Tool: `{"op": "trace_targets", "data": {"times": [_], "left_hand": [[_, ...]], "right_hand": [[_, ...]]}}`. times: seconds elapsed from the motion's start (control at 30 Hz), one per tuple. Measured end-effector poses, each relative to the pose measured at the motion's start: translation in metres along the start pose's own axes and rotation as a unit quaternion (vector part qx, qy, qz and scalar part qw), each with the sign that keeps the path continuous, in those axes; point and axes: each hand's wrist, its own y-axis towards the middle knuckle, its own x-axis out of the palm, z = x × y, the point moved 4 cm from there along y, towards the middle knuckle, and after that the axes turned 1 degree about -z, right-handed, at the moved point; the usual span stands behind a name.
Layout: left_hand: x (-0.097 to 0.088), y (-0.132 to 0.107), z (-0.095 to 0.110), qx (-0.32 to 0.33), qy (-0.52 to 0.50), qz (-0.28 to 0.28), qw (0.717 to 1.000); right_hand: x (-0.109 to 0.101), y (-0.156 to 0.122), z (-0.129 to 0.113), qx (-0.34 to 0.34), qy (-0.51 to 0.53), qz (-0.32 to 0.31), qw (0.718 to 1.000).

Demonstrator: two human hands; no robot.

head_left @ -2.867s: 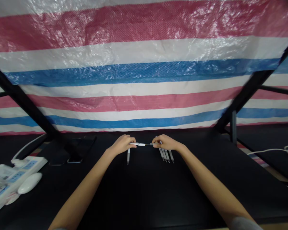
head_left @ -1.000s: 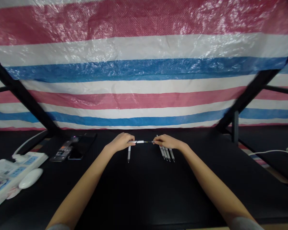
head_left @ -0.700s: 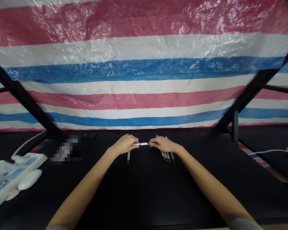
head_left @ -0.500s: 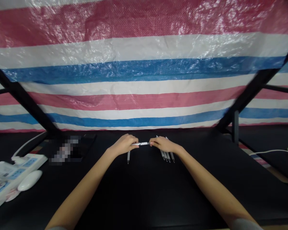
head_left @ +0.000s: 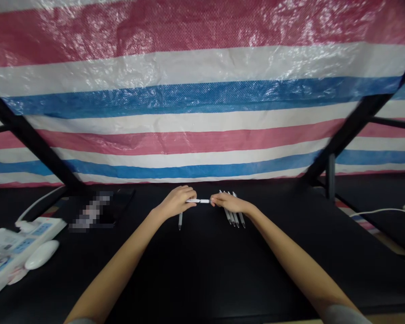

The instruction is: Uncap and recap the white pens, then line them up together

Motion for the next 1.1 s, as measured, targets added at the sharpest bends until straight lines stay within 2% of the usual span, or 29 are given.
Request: {"op": "trace_targets", "data": {"times": [0.07,0.23,0.37,0.6,0.7,0.8,0.9,1.03,1.1], "left_hand": [[0.001,-0.001,-0.004,-0.031,-0.03,-0.013,0.999],[0.004,-0.006,-0.014,-0.125,-0.086,-0.09,0.984],[0.008,-0.008,-0.019,-0.155,-0.136,-0.118,0.971],[0.016,-0.006,-0.021,-0.12,-0.129,-0.084,0.981],[0.016,-0.004,-0.017,-0.089,-0.107,-0.048,0.989],[0.014,-0.003,-0.014,-0.077,-0.107,-0.035,0.991],[0.013,-0.004,-0.019,-0.121,-0.095,-0.05,0.987],[0.013,-0.006,-0.028,-0.214,-0.091,-0.073,0.97],[0.013,-0.006,-0.029,-0.234,-0.11,-0.083,0.962]], "right_hand": [[0.0,0.0,0.001,0.005,-0.001,0.002,1.0],[0.0,-0.001,-0.001,0.014,-0.025,0.01,1.0],[-0.002,-0.002,-0.003,0.022,-0.047,0.015,0.999],[-0.002,-0.002,-0.002,0.037,-0.065,0.012,0.997],[-0.003,-0.002,-0.005,0.026,-0.049,0.015,0.998],[-0.005,-0.003,-0.007,0.029,-0.054,0.021,0.998],[-0.008,-0.004,-0.007,0.033,-0.071,0.027,0.997],[-0.01,-0.005,-0.007,0.042,-0.102,0.031,0.993],[-0.01,-0.005,-0.006,0.049,-0.114,0.03,0.992]]}}
